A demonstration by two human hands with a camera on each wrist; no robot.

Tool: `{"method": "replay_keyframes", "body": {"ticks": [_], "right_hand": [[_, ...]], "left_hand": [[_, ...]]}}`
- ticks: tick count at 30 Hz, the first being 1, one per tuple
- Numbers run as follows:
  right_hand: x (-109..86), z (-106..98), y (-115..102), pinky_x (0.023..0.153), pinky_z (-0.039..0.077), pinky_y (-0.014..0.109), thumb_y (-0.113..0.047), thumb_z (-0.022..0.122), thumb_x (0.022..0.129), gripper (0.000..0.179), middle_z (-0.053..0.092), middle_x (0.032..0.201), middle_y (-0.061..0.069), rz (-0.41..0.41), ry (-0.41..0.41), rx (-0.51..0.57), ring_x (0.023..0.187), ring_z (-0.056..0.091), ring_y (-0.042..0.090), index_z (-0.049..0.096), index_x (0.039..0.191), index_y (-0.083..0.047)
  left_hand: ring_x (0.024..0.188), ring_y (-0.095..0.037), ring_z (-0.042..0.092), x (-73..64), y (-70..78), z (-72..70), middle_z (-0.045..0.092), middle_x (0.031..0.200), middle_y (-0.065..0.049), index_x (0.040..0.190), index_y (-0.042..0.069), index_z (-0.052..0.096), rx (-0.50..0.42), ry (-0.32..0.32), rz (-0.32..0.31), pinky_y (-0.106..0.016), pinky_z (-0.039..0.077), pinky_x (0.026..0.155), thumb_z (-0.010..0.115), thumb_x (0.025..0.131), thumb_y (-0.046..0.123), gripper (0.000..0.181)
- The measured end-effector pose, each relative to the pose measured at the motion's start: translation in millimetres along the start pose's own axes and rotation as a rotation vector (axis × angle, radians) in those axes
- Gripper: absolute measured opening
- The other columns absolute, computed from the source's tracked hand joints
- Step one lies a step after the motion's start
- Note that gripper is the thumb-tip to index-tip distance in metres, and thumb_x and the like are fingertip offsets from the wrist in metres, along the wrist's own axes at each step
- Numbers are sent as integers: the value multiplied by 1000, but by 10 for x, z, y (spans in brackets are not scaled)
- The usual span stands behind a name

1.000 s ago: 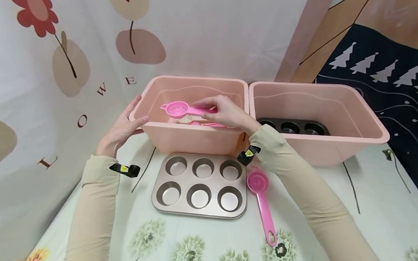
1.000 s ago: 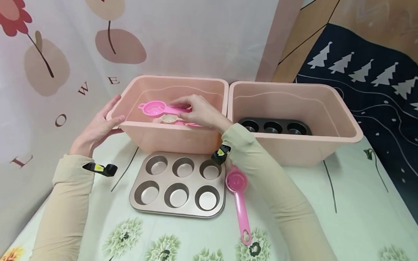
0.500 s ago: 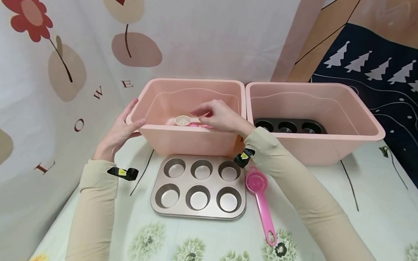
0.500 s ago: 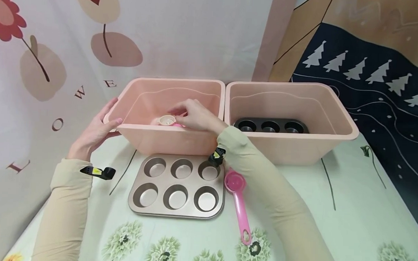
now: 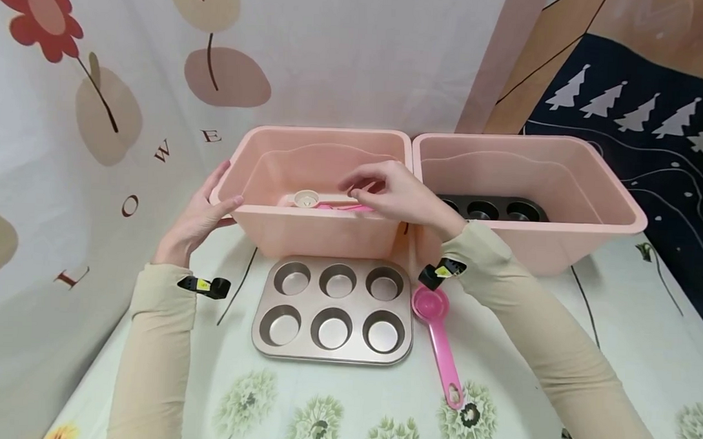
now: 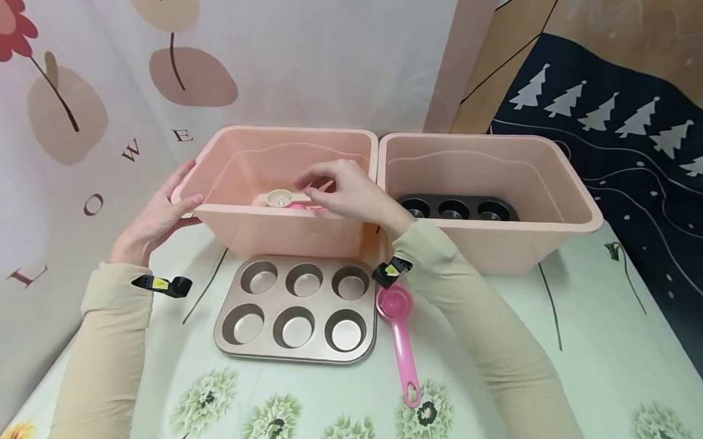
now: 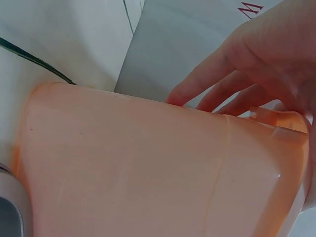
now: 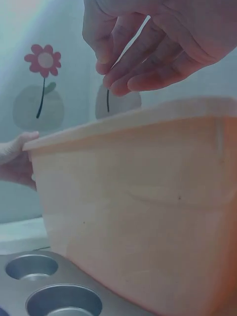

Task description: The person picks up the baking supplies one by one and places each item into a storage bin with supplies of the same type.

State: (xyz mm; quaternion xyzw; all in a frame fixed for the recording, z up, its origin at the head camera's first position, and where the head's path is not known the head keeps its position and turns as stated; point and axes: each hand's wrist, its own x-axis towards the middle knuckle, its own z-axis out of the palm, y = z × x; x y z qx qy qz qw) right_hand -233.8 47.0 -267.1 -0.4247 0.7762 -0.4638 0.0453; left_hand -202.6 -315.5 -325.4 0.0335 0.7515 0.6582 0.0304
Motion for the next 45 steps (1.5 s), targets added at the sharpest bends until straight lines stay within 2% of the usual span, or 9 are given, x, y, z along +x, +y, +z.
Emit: {"method": "replay_keyframes", "body": {"ticks": [6,13,18,24,27,33,37,45], "right_hand": [[-210,-77,-29,80,51,30,-1,59,91,22,69,100,6,-27,-5,33,93,63,22,69,110,1],[-430,-117,-7,71,52,28,-1,60,92,21,70,97,3,-91,22,19,87,65,16,70,110,-3],[-597,-111,33,69,52,26,0,63,91,19,70,97,4,-74,50,13,84,64,18,71,108,-2],[-818,-87,99,73,51,25,2,63,91,19,70,100,3,0,93,32,87,65,22,72,107,-4],[-933,-96,128,73,52,25,4,64,89,21,70,98,0,-37,110,7,85,65,20,72,106,-4],[-1127,-63,244,67,53,25,7,64,87,22,69,95,-1,-119,50,-55,81,63,15,71,106,-3],[-1207,-17,349,67,54,27,8,65,86,22,69,96,-1,-112,16,-83,83,64,16,71,105,-3],[-1358,-6,523,68,54,26,7,64,87,19,70,94,4,-33,-8,-44,79,65,20,70,104,1]], "left_hand": [[117,-20,44,-12,11,-3,20,151,-19,156,31,10,-4,-2,-14,-27,52,77,60,93,10,83],[125,-29,37,0,12,-7,20,151,-18,156,32,11,-20,2,-8,-26,52,77,61,93,11,83],[124,-29,38,-8,21,-10,17,152,-20,156,31,10,-34,-7,-5,-26,52,77,60,94,9,83],[126,-32,36,-6,24,-14,16,154,-19,156,32,10,-36,-10,-15,-26,52,77,58,94,7,83],[127,-32,36,13,16,-7,20,152,-18,156,32,11,-26,-3,-27,-27,52,79,59,94,8,82],[126,-31,35,3,19,-11,18,151,-19,156,33,9,-19,-6,-26,-26,52,77,59,94,9,83],[126,-31,35,-7,24,-12,16,152,-19,156,32,9,-23,-13,-22,-26,52,77,59,95,10,83],[127,-30,35,-5,33,-1,18,152,-18,156,33,10,-23,-9,-21,-26,52,77,59,94,11,82]]}}
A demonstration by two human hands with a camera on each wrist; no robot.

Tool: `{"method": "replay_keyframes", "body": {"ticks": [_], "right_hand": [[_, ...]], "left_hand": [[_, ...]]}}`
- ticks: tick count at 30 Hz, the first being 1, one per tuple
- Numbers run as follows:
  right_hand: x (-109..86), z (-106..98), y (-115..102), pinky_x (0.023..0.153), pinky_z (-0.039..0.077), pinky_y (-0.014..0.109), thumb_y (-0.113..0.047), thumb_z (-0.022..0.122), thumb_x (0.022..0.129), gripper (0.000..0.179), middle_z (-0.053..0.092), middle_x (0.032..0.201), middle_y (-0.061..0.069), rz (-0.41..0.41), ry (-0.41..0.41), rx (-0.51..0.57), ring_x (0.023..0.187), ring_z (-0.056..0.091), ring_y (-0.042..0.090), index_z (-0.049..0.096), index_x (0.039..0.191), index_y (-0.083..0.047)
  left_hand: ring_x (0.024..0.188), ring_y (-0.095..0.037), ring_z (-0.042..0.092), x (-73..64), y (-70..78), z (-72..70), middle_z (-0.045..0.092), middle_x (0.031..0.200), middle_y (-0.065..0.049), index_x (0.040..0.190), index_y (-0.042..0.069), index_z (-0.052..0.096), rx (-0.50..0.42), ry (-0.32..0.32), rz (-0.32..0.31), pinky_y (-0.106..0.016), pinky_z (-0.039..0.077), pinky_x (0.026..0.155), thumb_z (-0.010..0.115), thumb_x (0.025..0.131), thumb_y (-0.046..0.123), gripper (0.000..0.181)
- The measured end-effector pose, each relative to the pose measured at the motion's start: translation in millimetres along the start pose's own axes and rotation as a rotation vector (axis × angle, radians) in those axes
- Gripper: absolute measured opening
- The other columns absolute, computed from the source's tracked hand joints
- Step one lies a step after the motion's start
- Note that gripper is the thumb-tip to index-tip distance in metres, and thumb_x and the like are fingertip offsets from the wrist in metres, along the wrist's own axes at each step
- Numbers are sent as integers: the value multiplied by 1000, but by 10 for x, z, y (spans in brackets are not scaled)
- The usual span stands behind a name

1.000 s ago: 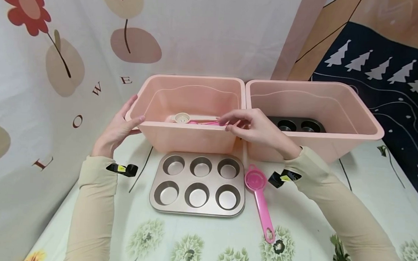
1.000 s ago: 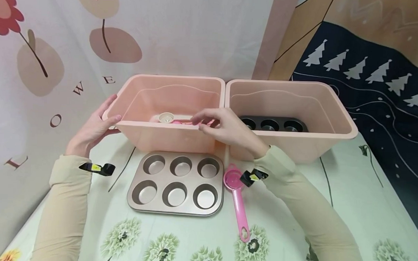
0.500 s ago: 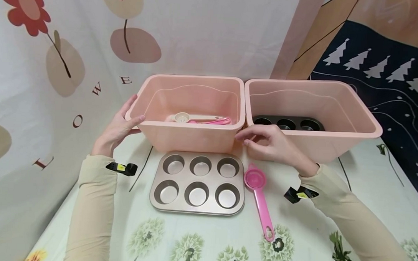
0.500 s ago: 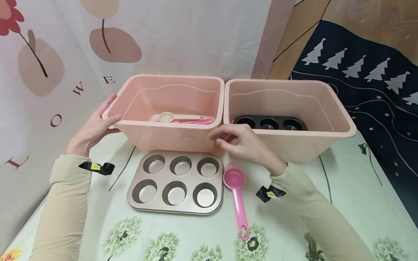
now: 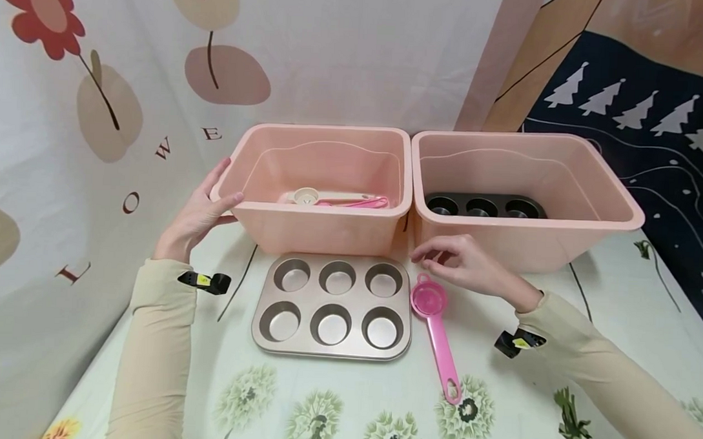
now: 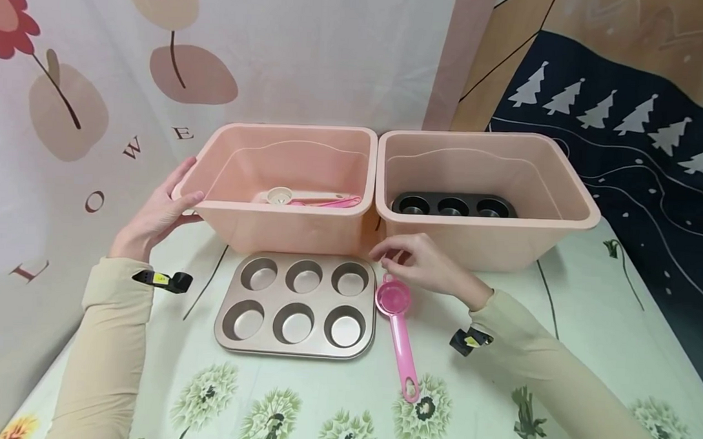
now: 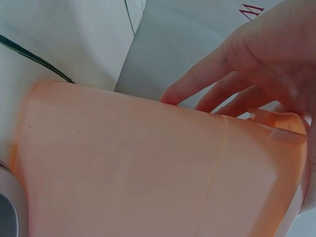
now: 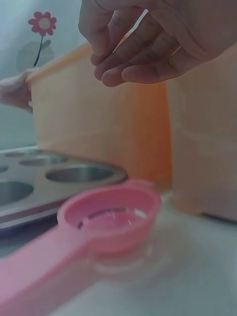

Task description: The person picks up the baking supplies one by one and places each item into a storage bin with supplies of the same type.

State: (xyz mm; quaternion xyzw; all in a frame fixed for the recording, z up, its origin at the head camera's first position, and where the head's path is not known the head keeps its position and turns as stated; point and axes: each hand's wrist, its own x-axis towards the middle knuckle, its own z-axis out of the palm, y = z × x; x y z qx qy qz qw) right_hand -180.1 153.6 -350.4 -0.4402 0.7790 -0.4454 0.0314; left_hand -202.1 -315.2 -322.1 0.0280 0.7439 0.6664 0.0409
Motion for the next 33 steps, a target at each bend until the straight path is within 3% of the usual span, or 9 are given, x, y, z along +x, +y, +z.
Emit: {"method": "replay_keyframes", "body": {"ticks": [6,17,27,33], "right_hand": [[-194,5,123,70,53,26,5,63,88,19,71,95,10,65,-14,-7,83,64,14,70,105,0],[-578,25,225,64,53,26,2,66,87,19,71,95,4,124,-44,-29,80,63,11,71,106,-1],[-796,107,256,65,55,28,2,66,88,18,71,94,5,153,-89,58,75,67,19,68,106,0],[-897,242,251,65,53,26,0,68,87,17,69,91,1,198,-103,73,78,62,11,69,104,-5]], "left_hand": [[126,-29,36,5,1,2,17,153,-18,156,32,9,-18,-7,3,-26,52,77,59,94,9,82],[124,-29,38,7,-9,3,17,151,-18,156,33,12,-31,1,1,-26,52,77,61,93,10,82],[127,-32,35,27,3,9,21,151,-15,155,35,14,-11,13,-12,-26,52,78,62,92,13,82],[127,-32,35,27,-7,5,18,152,-15,156,34,12,-12,2,-7,-26,52,77,61,93,12,83]]}}
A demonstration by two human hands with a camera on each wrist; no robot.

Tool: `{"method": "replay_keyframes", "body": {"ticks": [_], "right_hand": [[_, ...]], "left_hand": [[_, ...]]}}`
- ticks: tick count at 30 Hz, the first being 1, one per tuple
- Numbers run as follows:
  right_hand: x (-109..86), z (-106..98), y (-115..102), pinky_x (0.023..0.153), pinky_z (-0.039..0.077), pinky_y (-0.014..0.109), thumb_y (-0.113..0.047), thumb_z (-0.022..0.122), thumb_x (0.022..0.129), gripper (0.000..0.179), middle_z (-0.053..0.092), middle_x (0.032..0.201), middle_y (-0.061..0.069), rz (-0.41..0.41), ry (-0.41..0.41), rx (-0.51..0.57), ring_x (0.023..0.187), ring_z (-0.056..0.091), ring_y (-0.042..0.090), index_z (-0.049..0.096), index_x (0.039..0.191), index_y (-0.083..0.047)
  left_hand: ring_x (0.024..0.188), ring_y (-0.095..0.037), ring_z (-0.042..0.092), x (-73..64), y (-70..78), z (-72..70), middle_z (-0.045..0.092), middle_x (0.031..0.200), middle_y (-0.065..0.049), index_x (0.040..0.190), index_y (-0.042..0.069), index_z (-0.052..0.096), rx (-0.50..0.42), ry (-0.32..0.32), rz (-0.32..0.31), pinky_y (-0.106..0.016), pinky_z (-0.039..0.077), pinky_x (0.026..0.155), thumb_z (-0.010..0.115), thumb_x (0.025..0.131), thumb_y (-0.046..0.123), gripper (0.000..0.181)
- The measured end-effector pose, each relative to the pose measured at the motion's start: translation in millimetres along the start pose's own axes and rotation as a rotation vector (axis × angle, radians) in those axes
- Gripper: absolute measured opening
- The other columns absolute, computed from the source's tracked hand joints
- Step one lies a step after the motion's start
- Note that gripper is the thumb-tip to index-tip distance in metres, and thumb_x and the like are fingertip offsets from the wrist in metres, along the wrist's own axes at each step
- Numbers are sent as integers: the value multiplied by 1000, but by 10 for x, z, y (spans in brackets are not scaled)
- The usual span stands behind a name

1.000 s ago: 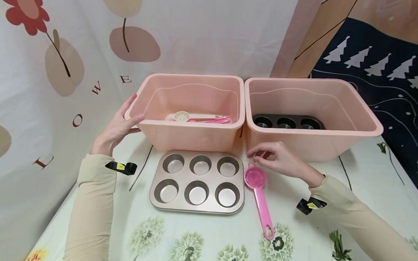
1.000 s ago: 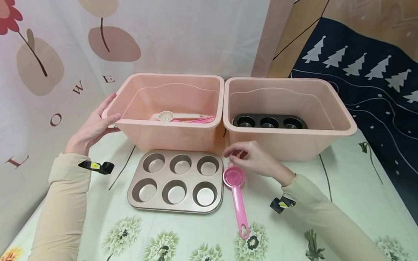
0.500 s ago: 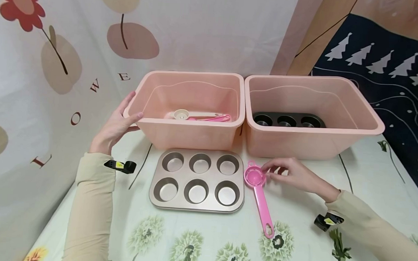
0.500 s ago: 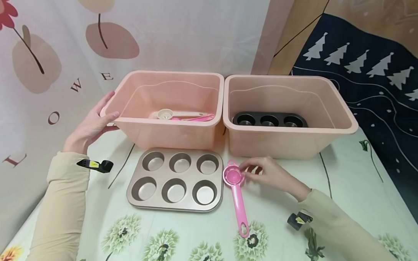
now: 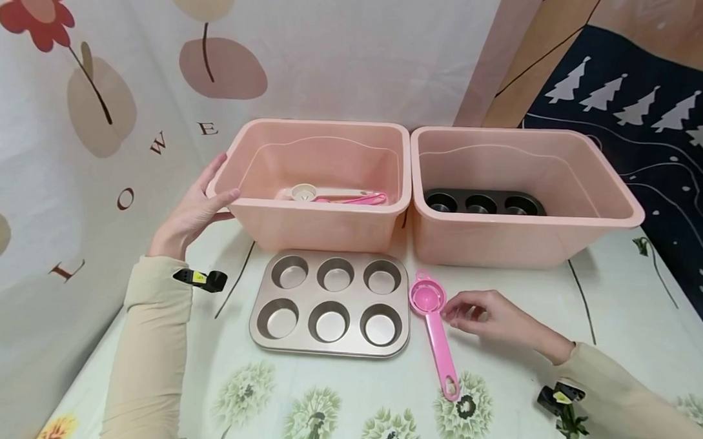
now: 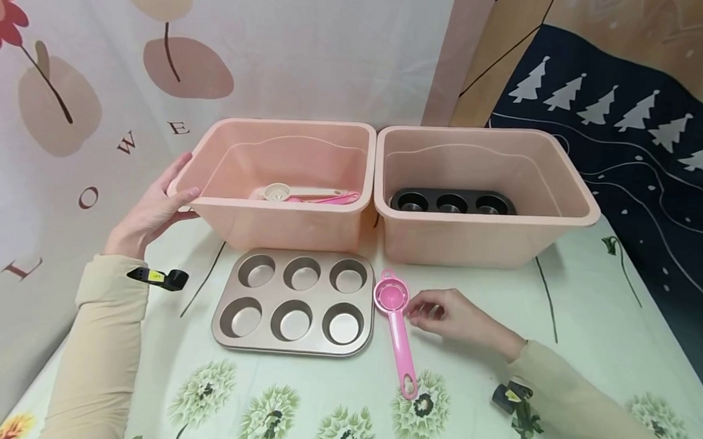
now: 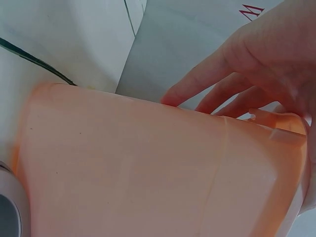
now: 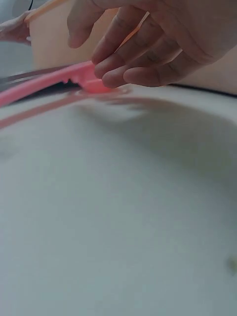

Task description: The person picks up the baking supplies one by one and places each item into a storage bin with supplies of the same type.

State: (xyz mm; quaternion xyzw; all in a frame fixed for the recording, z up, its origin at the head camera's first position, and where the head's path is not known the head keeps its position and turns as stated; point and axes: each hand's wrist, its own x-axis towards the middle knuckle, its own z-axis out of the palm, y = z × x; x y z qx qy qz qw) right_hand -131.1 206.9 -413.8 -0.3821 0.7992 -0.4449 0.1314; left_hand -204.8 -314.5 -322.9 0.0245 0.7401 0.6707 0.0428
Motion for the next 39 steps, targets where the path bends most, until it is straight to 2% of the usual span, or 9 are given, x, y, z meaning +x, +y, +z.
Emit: {"method": "replay_keyframes", "body": {"ticks": [6,13,18,22,25,28,32,36,39], "right_hand": [[-27,140,38,64,50,26,-14,75,85,21,66,91,-2,61,27,-47,77,58,10,66,104,-10],[-10,263,-11,60,46,25,-34,81,79,41,59,85,-2,183,99,-101,71,53,12,61,107,-10],[29,340,-59,59,42,26,-47,81,74,53,53,81,-4,274,136,-227,68,48,10,58,110,-15],[52,392,-113,64,45,30,-58,78,70,68,57,97,-4,327,120,-345,77,50,11,55,118,-15],[67,414,-142,71,49,37,-62,77,69,75,58,111,-1,341,112,-387,88,55,15,53,121,-14],[76,428,-151,72,50,39,-65,75,68,79,57,111,1,367,118,-396,91,58,17,51,123,-14],[87,443,-139,67,48,34,-62,77,68,79,56,106,1,377,141,-383,85,56,15,52,124,-13],[95,415,-110,64,45,30,-43,83,70,68,56,97,-2,343,159,-322,79,52,12,54,121,-8],[93,366,-76,60,43,27,-29,84,72,58,55,86,-3,315,152,-223,72,50,13,56,117,-7]], "left_hand": [[128,-34,33,-5,15,8,18,153,-15,155,35,12,9,1,-7,-26,52,78,60,93,11,83],[128,-35,34,3,15,6,19,152,-14,155,35,13,20,5,-11,-26,52,78,59,93,10,82],[129,-34,33,-3,11,-7,18,153,-16,155,36,12,20,3,-8,-25,52,77,59,93,10,82],[129,-32,34,-3,3,-10,17,153,-16,155,36,12,24,5,-9,-26,52,77,59,94,10,82],[129,-32,34,-6,1,-6,18,153,-14,155,36,13,30,10,-14,-26,52,77,60,94,12,81],[129,-32,32,-13,3,-4,16,154,-15,155,35,11,22,2,-5,-26,51,77,59,94,11,81],[130,-33,31,-17,6,-1,15,154,-16,156,35,11,15,-1,-2,-25,51,77,59,94,11,82],[130,-33,31,-13,7,7,18,153,-14,155,36,12,28,11,-10,-26,51,78,60,93,13,82],[130,-34,31,-12,11,11,18,153,-13,155,36,13,30,14,-13,-26,51,78,60,93,13,81]]}}
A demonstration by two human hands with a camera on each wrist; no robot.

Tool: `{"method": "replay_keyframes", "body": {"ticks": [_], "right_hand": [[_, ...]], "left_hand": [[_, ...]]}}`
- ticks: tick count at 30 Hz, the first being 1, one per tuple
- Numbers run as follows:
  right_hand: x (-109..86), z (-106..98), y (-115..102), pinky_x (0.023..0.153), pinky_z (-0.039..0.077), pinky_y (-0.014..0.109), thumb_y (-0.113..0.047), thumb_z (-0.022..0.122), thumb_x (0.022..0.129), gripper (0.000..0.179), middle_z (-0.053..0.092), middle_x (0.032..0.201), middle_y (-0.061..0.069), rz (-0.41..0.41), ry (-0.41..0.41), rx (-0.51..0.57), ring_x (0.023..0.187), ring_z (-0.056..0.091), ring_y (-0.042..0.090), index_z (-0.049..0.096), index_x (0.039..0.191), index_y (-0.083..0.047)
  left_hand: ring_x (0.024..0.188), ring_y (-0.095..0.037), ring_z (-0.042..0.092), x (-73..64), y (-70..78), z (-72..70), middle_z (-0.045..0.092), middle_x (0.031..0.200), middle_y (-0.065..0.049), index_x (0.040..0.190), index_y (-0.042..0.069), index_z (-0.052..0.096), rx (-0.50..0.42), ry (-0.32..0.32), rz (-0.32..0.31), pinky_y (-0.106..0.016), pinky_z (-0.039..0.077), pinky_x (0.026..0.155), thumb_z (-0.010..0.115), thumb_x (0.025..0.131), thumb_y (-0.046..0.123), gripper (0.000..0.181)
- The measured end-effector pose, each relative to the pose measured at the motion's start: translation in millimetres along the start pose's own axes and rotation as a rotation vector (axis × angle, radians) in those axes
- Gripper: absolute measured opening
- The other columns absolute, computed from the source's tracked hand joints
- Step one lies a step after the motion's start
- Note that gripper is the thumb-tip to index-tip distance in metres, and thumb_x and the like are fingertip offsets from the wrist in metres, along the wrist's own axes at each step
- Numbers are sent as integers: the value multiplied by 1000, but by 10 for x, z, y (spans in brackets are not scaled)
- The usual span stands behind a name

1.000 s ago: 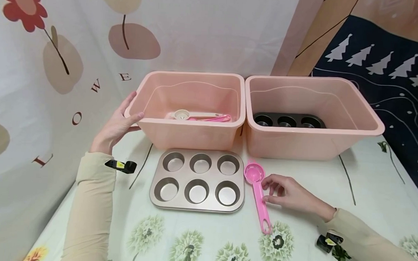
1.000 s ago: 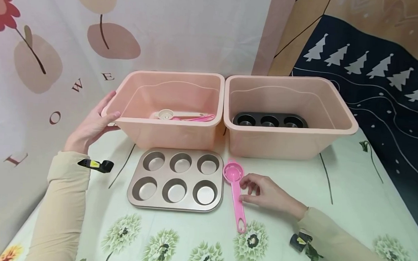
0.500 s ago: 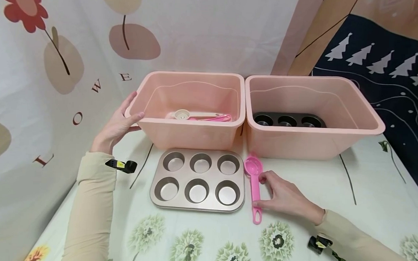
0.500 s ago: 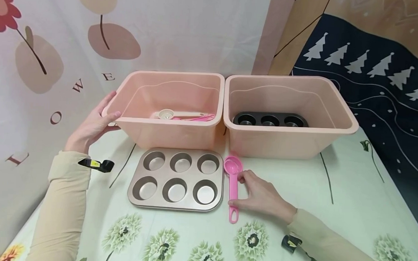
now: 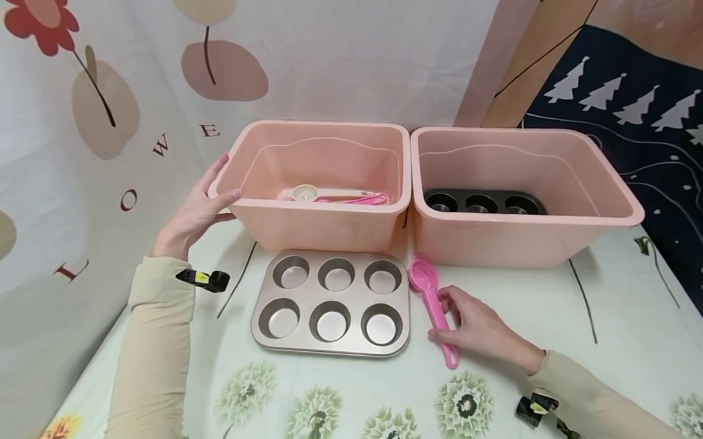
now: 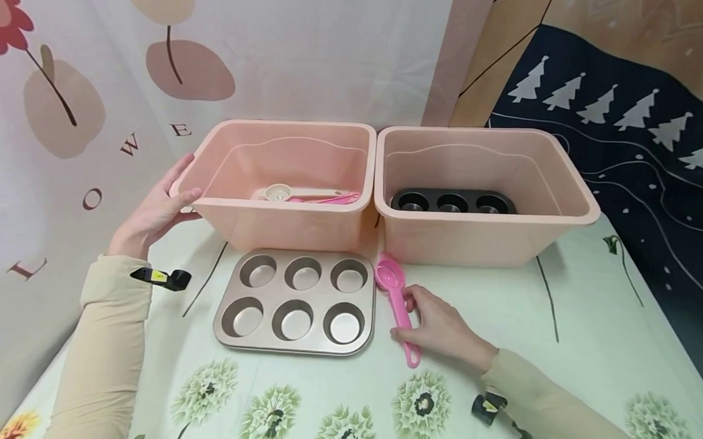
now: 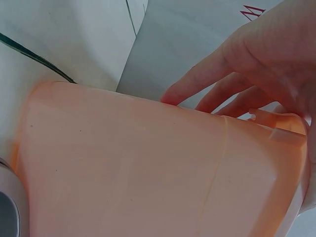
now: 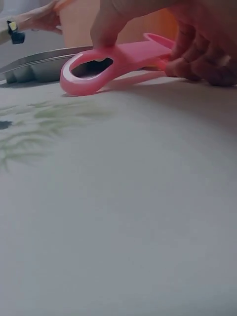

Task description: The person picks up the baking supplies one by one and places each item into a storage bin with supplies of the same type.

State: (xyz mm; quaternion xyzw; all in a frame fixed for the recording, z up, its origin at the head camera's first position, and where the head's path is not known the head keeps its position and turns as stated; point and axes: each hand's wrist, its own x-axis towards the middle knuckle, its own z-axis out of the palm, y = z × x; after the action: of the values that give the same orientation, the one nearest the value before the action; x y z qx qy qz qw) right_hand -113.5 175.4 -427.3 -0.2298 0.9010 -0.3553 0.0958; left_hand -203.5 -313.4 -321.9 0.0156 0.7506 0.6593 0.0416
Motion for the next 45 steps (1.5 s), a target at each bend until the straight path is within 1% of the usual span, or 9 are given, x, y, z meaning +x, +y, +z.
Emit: {"method": "replay_keyframes", "body": {"ticks": [4,7,11,16,19,22,27,40,45], "right_hand": [[22,-63,61,58,46,26,-16,82,75,52,55,79,-1,-17,-35,131,70,51,15,54,117,-4],[26,-98,101,59,49,27,-9,79,77,53,57,81,1,-28,-27,169,73,53,16,53,122,-2],[27,-135,128,61,49,26,-2,75,76,54,58,86,1,-43,22,158,73,54,15,54,126,-1],[41,-204,120,58,49,27,5,72,78,56,61,97,9,-34,85,173,74,53,18,55,131,-1],[64,-242,119,64,46,27,6,72,78,55,63,109,12,-54,129,156,79,52,19,58,130,-2],[83,-271,125,67,44,26,8,71,78,51,65,110,12,-82,153,150,80,51,18,61,127,0],[109,-287,113,64,43,24,8,71,79,49,66,102,11,-82,145,173,77,51,16,62,126,0],[240,-306,18,64,44,24,-2,73,82,41,68,105,11,-77,140,188,77,53,16,65,123,0],[303,-306,-41,63,45,23,-7,75,84,41,68,109,11,-89,132,226,77,53,16,66,123,-1]], "left_hand": [[130,-34,30,-1,3,-8,18,153,-14,155,36,13,-6,1,2,-25,51,77,60,93,13,81],[130,-33,31,1,6,-6,18,153,-14,155,36,13,-11,2,3,-25,52,77,61,93,13,81],[131,-34,31,9,2,-2,17,154,-14,155,36,13,-18,-4,5,-26,52,78,61,93,12,82],[130,-35,30,10,-5,-6,17,154,-14,155,35,13,-30,-8,7,-26,52,78,61,93,12,82],[130,-35,30,11,-10,-12,17,153,-14,155,35,13,-30,-7,10,-26,52,77,61,93,13,82],[130,-35,31,14,-13,-14,18,153,-14,155,35,13,-26,-6,10,-26,52,77,61,93,13,82],[130,-33,32,9,-16,-18,19,153,-14,155,34,12,-15,-10,10,-26,51,78,60,93,13,81],[127,-31,34,-13,-28,-23,15,153,-19,156,31,8,-34,-24,29,-26,51,77,59,95,12,82],[126,-31,34,-9,-27,-23,15,154,-19,156,32,8,-34,-23,28,-26,52,77,59,95,10,82]]}}
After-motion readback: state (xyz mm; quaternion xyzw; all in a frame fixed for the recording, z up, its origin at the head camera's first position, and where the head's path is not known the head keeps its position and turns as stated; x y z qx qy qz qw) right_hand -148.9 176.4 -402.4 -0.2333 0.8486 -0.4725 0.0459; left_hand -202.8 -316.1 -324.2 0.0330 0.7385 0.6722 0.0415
